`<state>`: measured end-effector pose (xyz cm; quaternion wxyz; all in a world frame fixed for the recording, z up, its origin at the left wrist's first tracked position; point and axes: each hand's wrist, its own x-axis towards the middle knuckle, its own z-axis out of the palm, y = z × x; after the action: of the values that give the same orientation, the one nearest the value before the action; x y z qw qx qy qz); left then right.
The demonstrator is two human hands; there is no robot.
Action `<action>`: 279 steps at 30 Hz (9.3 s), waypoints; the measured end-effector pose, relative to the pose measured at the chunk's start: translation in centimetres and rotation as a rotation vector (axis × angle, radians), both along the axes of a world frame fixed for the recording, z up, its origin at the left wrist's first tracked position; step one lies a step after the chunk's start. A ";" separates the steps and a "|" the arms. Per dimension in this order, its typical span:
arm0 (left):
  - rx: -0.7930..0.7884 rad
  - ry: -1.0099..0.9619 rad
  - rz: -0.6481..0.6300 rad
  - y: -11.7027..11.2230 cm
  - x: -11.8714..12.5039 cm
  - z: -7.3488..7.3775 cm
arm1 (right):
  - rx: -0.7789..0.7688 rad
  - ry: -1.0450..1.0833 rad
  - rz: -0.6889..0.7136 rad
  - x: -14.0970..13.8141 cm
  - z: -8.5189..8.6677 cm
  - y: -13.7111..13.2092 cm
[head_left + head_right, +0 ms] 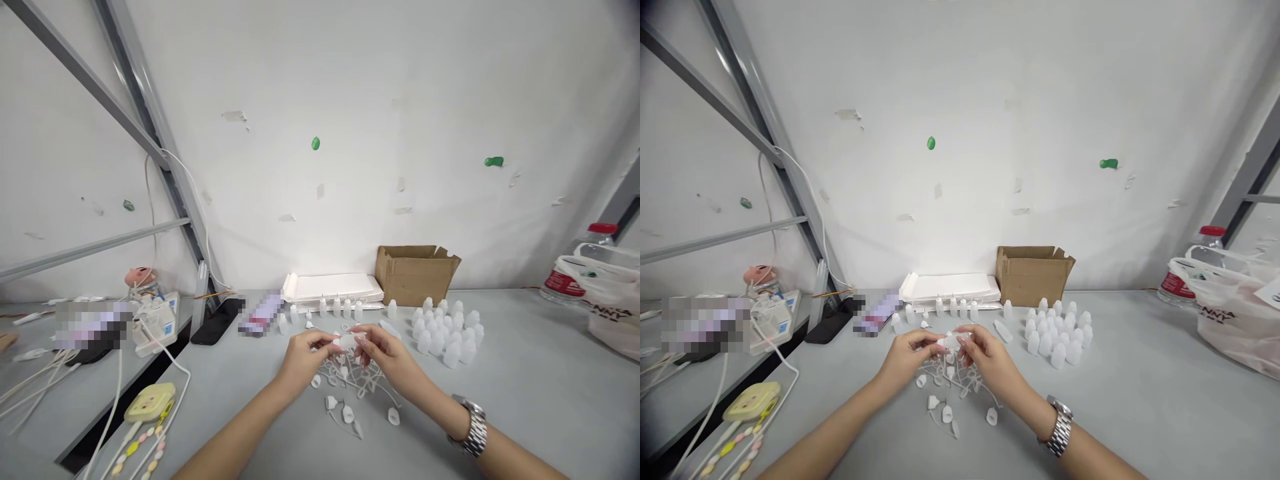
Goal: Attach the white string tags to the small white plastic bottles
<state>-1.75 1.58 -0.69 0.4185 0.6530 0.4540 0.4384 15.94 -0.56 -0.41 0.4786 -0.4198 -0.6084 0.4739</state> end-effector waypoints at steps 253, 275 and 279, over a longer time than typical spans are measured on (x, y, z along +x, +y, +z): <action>0.687 0.306 -0.023 -0.4 -0.9 -0.4 | 0.021 0.093 -0.126 0.8 0.7 -0.6; 0.397 0.193 -0.015 -0.7 -0.6 -0.2 | 0.010 0.223 -0.152 0.3 -0.5 -0.2; 0.355 0.155 -0.043 -0.8 -0.6 -0.3 | -0.013 0.230 -0.132 0.3 -0.5 -0.3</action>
<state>-2.39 0.78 -0.94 0.2699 0.7580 0.3864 0.4509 16.20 -0.84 -0.90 0.5725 -0.4051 -0.5175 0.4903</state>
